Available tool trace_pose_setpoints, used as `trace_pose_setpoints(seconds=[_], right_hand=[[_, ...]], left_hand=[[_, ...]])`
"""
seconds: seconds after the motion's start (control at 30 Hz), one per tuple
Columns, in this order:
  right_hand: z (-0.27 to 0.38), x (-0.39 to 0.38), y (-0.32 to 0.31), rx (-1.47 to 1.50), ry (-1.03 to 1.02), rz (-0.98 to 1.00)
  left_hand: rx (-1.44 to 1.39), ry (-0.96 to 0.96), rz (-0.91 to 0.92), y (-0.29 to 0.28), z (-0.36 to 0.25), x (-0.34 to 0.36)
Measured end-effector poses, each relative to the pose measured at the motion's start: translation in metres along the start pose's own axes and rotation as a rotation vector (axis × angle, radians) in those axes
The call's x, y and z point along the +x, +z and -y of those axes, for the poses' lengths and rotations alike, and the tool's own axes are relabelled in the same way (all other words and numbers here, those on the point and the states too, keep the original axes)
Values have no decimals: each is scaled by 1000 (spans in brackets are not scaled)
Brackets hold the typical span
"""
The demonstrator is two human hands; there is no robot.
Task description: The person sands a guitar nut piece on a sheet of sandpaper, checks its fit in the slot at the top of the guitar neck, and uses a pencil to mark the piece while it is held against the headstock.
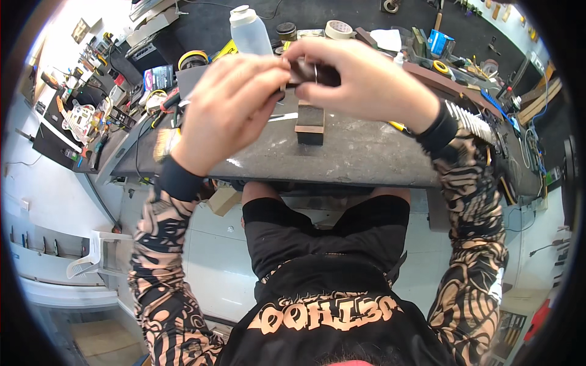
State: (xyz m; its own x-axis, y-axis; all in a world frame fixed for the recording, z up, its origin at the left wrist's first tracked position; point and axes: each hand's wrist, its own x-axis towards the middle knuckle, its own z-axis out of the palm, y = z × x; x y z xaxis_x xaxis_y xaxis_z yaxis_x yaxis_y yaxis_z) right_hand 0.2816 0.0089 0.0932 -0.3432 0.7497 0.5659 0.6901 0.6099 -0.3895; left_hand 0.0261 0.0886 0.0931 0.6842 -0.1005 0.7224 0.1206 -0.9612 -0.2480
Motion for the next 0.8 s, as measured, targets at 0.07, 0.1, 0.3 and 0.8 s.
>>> trace_pose_setpoints(seconds=[0.07, 0.1, 0.3, 0.8], right_hand=[[-12, -2, 26, 57, 64, 23], [-20, -3, 37, 64, 76, 0], [-9, 11, 36, -3, 202, 87], [-18, 8, 44, 17, 248, 169]], left_hand=[[-19, -72, -31, 25, 1, -32], [-25, -90, -51, 36, 2, -42], [-138, -252, -83, 47, 1, -58], [-444, -626, 23, 47, -12, -55]])
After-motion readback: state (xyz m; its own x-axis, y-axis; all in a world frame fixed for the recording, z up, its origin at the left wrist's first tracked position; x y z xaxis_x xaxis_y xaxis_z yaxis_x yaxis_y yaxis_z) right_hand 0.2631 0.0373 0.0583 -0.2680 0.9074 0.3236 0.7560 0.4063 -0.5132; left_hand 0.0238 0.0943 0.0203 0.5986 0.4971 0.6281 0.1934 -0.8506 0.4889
